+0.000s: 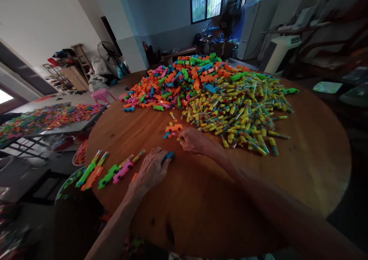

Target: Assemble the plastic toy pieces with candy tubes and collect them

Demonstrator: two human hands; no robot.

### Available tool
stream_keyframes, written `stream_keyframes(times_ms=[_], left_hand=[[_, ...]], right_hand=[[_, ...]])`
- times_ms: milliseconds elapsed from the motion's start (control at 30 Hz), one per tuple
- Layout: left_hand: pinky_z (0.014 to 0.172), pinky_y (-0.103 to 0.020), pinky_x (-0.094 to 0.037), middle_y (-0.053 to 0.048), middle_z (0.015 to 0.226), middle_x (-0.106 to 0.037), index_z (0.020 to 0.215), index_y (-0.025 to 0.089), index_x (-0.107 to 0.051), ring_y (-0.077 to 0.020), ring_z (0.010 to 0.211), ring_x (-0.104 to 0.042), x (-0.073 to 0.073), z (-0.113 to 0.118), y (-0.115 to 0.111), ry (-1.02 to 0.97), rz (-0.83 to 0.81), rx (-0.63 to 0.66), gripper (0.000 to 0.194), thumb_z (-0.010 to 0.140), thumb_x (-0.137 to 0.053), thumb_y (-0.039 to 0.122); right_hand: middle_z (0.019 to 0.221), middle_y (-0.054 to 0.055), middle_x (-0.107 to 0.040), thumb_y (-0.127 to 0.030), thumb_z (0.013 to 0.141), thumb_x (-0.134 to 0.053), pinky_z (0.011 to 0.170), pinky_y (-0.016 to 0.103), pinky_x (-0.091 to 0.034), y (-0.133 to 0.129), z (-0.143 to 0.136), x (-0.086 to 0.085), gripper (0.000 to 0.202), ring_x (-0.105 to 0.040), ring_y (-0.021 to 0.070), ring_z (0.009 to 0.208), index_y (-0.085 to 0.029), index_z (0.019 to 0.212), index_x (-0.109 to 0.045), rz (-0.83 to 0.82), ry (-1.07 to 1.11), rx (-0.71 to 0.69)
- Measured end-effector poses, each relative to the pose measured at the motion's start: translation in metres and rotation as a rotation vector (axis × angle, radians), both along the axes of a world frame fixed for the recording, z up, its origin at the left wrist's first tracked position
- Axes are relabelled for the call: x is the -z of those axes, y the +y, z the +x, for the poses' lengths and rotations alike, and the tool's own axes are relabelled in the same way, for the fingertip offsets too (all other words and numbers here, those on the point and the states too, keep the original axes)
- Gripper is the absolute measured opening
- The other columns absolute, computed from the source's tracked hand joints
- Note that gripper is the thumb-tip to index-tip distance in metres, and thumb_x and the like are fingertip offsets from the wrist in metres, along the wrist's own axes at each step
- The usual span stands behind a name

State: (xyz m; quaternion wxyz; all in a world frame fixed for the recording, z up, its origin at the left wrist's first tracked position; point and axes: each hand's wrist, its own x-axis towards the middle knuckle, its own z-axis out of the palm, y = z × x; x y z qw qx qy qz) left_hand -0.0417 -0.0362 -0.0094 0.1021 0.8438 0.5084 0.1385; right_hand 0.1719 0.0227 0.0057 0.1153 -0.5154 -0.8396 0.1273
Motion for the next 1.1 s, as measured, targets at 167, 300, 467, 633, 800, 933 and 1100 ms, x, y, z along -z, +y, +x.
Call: stream_keyframes(times_ms=[167,300,467,633,800,933,1100], left_hand=[[0.079,-0.034,-0.045,-0.007,0.091,-0.063,0.092,0.018,-0.065,-0.0212,0.088,-0.057,0.007,-0.002,0.0,-0.085,0.065,0.065,0.02,0.1,-0.047,0.023],[0.078,-0.034,-0.043,-0.006,0.09,-0.062,0.094,0.017,-0.063,-0.021,0.087,-0.056,0.009,0.0,-0.001,-0.088,0.092,0.081,0.018,0.101,-0.047,0.022],[0.077,-0.034,-0.042,-0.005,0.09,-0.06,0.096,0.018,-0.062,-0.0209,0.088,-0.054,0.01,0.001,-0.003,-0.081,0.098,0.076,0.015,0.101,-0.048,0.02],[0.077,-0.034,-0.043,-0.006,0.092,-0.059,0.096,0.018,-0.061,-0.0213,0.089,-0.054,0.012,-0.001,-0.002,-0.057,0.081,0.071,0.015,0.102,-0.047,0.019],[0.081,-0.036,-0.044,-0.006,0.099,-0.06,0.112,0.018,-0.06,-0.0218,0.094,-0.053,0.006,0.002,-0.003,-0.097,0.076,0.133,0.02,0.1,-0.045,0.012],[0.082,-0.037,-0.045,-0.008,0.102,-0.059,0.112,0.018,-0.059,-0.0231,0.095,-0.052,0.006,0.004,-0.005,-0.027,0.083,0.104,0.022,0.099,-0.043,0.01],[0.084,-0.041,-0.044,-0.01,0.105,-0.059,0.107,0.017,-0.058,-0.0266,0.096,-0.049,0.01,0.002,-0.011,0.167,0.15,0.03,0.017,0.098,-0.044,0.013]], right_hand=[[0.094,0.007,-0.07,-0.019,0.091,-0.059,0.071,0.027,-0.037,-0.027,0.012,0.009,0.015,-0.057,0.0162,0.081,-0.017,0.097,-0.072,-0.008,0.055,-0.152],[0.098,0.008,-0.068,-0.02,0.094,-0.057,0.065,0.028,-0.033,-0.035,0.012,0.01,0.017,-0.056,0.0155,0.078,-0.016,0.1,-0.072,-0.012,0.062,-0.159],[0.101,0.008,-0.067,-0.017,0.094,-0.056,0.067,0.029,-0.033,-0.037,0.01,0.009,0.016,-0.057,0.0155,0.08,-0.015,0.099,-0.071,0.017,0.064,-0.167],[0.102,0.009,-0.066,-0.015,0.096,-0.052,0.073,0.029,-0.037,-0.036,0.008,0.018,0.019,-0.057,0.0167,0.086,-0.015,0.1,-0.07,0.051,0.049,-0.225],[0.097,0.01,-0.065,-0.013,0.092,-0.049,0.065,0.032,-0.033,-0.038,0.006,0.02,0.02,-0.054,0.0177,0.078,-0.014,0.098,-0.069,0.101,-0.07,-0.279],[0.101,0.011,-0.063,-0.011,0.093,-0.042,0.059,0.034,-0.025,-0.045,0.006,0.018,0.028,-0.047,0.0149,0.066,-0.013,0.105,-0.067,0.161,-0.125,-0.294],[0.105,0.01,-0.06,-0.01,0.087,-0.049,0.056,0.034,-0.024,-0.05,0.005,0.02,0.028,-0.046,0.0148,0.065,-0.012,0.11,-0.065,0.15,-0.13,-0.325]])
